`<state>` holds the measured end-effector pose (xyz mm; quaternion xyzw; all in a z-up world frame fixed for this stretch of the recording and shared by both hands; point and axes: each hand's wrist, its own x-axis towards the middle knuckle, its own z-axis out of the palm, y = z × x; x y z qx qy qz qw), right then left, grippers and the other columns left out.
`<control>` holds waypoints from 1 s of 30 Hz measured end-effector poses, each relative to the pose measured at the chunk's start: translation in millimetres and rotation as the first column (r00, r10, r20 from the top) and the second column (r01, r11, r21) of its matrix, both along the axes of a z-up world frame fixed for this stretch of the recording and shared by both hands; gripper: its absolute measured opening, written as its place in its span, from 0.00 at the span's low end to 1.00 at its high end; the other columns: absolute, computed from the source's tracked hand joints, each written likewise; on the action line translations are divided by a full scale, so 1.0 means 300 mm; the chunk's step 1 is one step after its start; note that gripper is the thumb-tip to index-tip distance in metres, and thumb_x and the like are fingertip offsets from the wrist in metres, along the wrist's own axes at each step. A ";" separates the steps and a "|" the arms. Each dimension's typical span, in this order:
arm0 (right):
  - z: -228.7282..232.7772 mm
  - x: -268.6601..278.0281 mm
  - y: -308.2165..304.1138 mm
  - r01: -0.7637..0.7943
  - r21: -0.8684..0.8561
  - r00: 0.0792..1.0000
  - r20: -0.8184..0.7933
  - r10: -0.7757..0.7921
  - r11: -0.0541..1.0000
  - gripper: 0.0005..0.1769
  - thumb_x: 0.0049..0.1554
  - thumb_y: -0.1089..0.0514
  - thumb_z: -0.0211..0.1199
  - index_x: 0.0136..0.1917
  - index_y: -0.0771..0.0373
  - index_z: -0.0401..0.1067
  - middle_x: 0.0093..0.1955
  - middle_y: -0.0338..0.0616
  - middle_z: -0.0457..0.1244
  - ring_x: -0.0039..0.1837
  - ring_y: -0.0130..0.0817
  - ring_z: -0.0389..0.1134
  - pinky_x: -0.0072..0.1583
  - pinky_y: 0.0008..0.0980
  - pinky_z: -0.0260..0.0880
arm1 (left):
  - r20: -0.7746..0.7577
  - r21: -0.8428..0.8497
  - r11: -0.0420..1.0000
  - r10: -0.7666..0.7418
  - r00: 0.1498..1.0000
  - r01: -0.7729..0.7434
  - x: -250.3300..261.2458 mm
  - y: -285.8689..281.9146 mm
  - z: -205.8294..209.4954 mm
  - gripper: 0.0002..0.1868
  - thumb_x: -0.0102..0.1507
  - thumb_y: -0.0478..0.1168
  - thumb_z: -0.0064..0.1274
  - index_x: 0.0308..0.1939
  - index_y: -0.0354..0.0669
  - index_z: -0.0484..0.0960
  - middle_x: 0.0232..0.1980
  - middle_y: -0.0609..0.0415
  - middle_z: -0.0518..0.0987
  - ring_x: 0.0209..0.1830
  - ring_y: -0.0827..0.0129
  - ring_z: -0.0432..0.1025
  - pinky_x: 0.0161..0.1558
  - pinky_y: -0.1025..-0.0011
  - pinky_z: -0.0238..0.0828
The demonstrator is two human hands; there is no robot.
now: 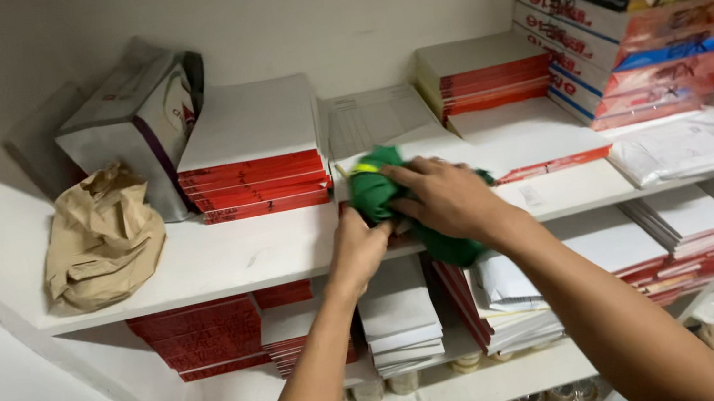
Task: The person organizes stacks of paper, pads, and various packaged items on shelves and the floor, moving items between locations and wiping some surfaces with a green cloth.
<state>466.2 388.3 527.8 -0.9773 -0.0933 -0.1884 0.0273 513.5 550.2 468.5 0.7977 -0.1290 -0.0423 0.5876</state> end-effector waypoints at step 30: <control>-0.162 -0.044 -0.159 0.331 -0.394 0.820 0.569 -0.055 0.857 0.26 0.57 0.49 0.55 0.68 0.53 0.69 0.44 0.53 0.66 0.44 0.47 0.71 0.40 0.49 0.73 | 0.384 0.038 0.999 0.018 0.923 -0.035 -0.088 -0.018 -0.070 0.24 0.59 0.40 0.67 0.52 0.30 0.77 0.51 0.25 0.80 0.53 0.39 0.78 0.51 0.58 0.83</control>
